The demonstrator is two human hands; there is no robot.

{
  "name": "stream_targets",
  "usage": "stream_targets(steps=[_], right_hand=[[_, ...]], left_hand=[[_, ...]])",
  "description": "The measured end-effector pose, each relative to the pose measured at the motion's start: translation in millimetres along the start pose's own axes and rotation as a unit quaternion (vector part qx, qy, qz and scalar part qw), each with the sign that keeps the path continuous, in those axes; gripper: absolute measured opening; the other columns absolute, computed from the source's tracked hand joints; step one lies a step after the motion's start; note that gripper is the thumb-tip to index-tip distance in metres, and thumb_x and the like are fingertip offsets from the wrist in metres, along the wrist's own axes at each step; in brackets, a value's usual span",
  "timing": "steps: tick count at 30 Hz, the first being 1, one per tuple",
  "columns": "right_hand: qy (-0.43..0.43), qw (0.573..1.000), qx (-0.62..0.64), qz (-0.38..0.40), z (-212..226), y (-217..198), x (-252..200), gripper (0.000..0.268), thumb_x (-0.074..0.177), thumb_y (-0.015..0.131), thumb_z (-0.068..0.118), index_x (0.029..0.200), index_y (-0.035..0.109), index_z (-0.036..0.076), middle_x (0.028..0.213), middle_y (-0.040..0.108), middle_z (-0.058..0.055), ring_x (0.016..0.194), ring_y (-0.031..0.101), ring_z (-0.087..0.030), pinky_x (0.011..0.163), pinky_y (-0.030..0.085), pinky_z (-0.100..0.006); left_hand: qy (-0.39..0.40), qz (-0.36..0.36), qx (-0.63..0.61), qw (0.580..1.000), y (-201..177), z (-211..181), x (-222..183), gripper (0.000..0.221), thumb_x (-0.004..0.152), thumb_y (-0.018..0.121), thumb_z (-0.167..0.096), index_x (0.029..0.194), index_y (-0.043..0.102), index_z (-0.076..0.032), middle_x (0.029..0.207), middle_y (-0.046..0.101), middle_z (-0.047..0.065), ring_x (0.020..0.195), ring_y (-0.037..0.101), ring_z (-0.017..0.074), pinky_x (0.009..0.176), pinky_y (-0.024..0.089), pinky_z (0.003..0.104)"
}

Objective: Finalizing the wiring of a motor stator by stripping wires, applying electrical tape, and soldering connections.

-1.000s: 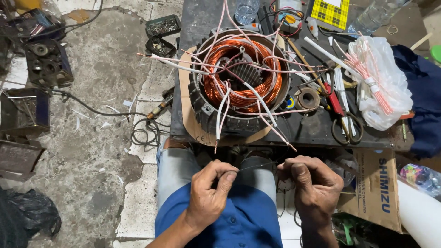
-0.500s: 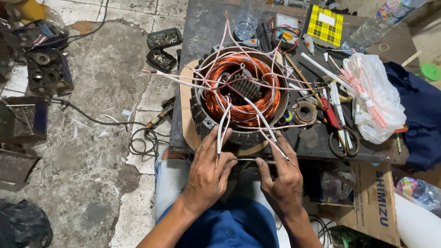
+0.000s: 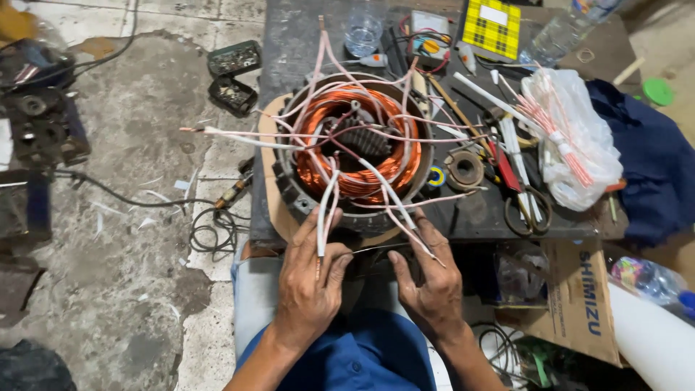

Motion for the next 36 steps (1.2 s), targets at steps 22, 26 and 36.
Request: stream_targets(steps=[22,26,36], right_hand=[[0.295,0.938,-0.170,0.058,-377,-33,-25,0.053,0.104,0.053,0.035,0.142,0.056,-0.002,0.145,0.057,-0.025,0.133,0.046,-0.046,0.106,0.039,-0.060],[0.340,0.912,-0.162,0.163,-356,-34,-11,0.070,0.105,0.042,0.053,0.152,0.043,0.000,0.152,0.047,-0.028,0.139,0.043,-0.048,0.108,0.039,-0.067],[0.317,0.909,-0.182,0.198,-362,-20,-1,0.071,0.104,0.047,0.050,0.153,0.043,-0.002,0.154,0.047,-0.026,0.142,0.041,-0.046,0.113,0.035,-0.059]], left_hand=[[0.011,-0.041,0.141,0.989,12,-16,3,0.011,0.103,0.059,-0.009,0.095,0.063,-0.001,0.133,0.067,0.026,0.137,0.054,0.0421,0.113,0.050,0.047],[0.009,-0.044,0.138,0.989,12,-15,3,0.012,0.103,0.058,-0.009,0.095,0.063,-0.001,0.133,0.066,0.025,0.138,0.053,0.0416,0.113,0.051,0.047],[0.006,-0.044,0.118,0.992,9,-16,5,0.008,0.101,0.061,-0.006,0.096,0.064,-0.002,0.135,0.065,0.024,0.136,0.054,0.0413,0.114,0.050,0.045]])
Point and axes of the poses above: each hand's wrist, its own x-axis towards the middle knuckle, its own y-axis out of the palm, z = x × y, the point moved 6 cm from there along x, towards the middle knuckle
